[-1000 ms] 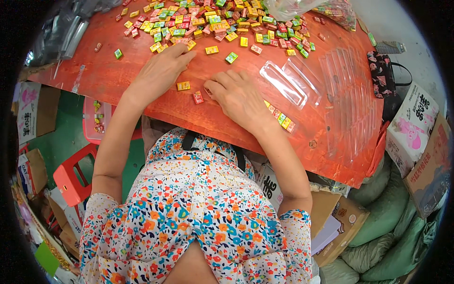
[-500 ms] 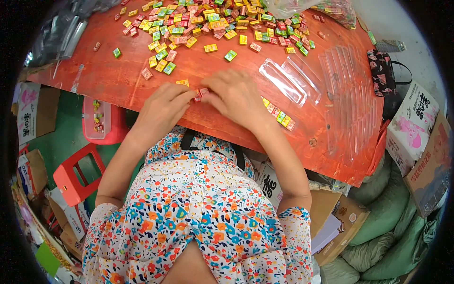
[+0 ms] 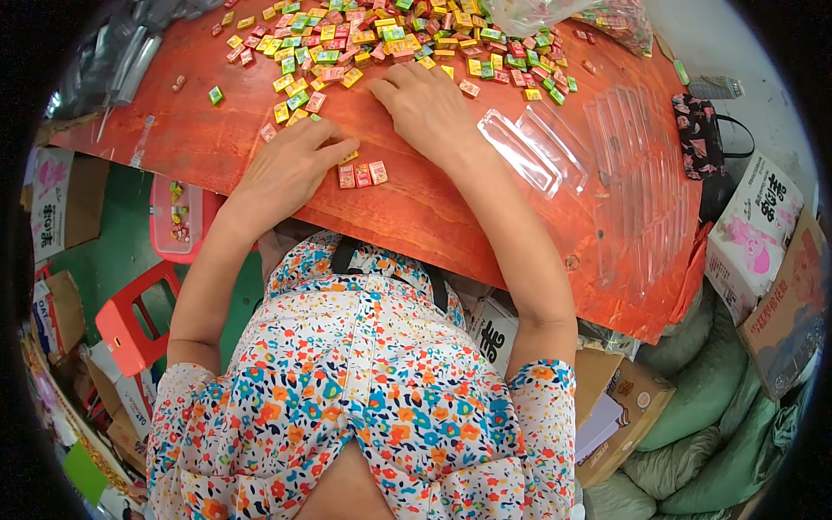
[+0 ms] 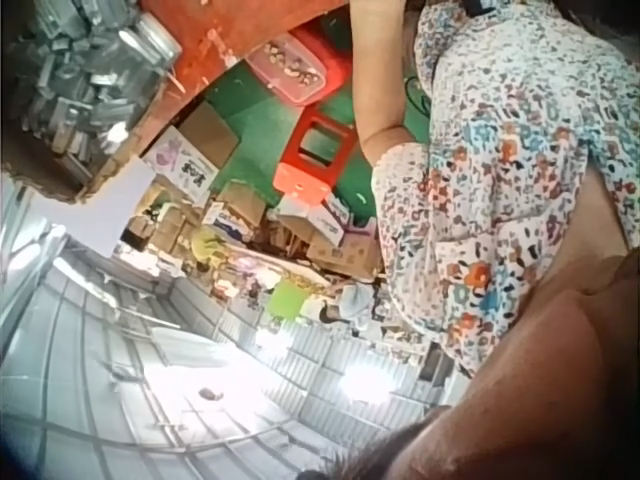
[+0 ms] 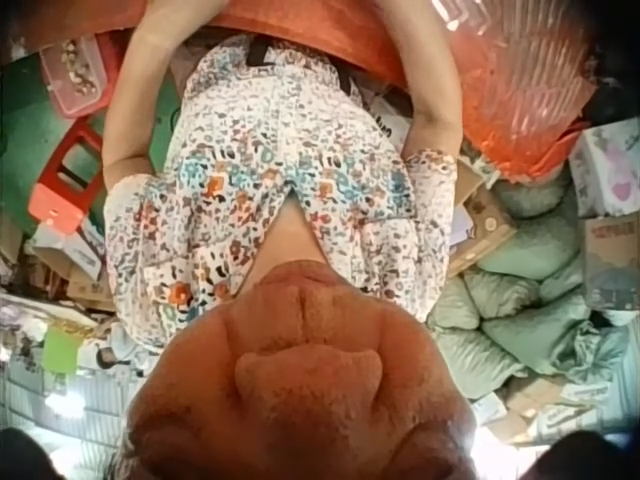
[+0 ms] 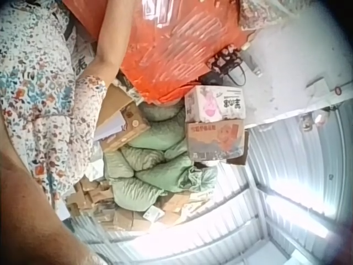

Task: Sort small colorful rectangular items and arrange them into plastic trays, then pack the trays into a cardboard box.

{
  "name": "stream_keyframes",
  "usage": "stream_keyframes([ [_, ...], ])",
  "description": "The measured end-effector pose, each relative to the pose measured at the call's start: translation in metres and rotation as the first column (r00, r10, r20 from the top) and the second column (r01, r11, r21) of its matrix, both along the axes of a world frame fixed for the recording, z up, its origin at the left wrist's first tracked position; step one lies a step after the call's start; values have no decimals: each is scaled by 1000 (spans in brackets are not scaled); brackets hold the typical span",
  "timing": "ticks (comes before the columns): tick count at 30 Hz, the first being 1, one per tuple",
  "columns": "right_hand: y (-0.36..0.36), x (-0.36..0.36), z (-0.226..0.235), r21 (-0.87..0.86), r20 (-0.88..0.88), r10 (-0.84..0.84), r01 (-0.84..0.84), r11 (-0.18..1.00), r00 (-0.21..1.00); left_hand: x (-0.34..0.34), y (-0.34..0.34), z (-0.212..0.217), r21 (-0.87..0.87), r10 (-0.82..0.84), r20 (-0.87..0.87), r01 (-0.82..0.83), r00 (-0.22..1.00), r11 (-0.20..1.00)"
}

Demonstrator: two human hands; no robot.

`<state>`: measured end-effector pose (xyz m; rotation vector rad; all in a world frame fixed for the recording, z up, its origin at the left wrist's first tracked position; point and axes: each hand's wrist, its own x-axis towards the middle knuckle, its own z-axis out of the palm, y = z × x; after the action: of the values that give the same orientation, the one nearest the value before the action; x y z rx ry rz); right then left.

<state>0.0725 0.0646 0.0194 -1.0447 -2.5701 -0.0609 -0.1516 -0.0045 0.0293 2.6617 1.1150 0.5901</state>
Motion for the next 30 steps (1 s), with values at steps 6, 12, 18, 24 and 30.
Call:
stream_keyframes([
  [6,-49,16,22,-296,-94,-113,80,952,989,-13,-18,3,-101,141,55,-135,988,986],
  [12,-79,23,26,-297,-39,-58,44,954,998,-8,-37,6,-156,190,76,-176,979,972],
  [18,-54,8,38,-335,-119,-120,74,939,986,-11,-37,10,-188,205,121,-181,971,965],
  [24,-66,-3,37,-384,-60,57,-76,920,997,-7,-40,3,-144,176,148,-154,973,977],
  [30,-90,-9,15,-280,-97,63,-88,956,993,-11,-40,-4,-132,208,177,-186,962,974],
])
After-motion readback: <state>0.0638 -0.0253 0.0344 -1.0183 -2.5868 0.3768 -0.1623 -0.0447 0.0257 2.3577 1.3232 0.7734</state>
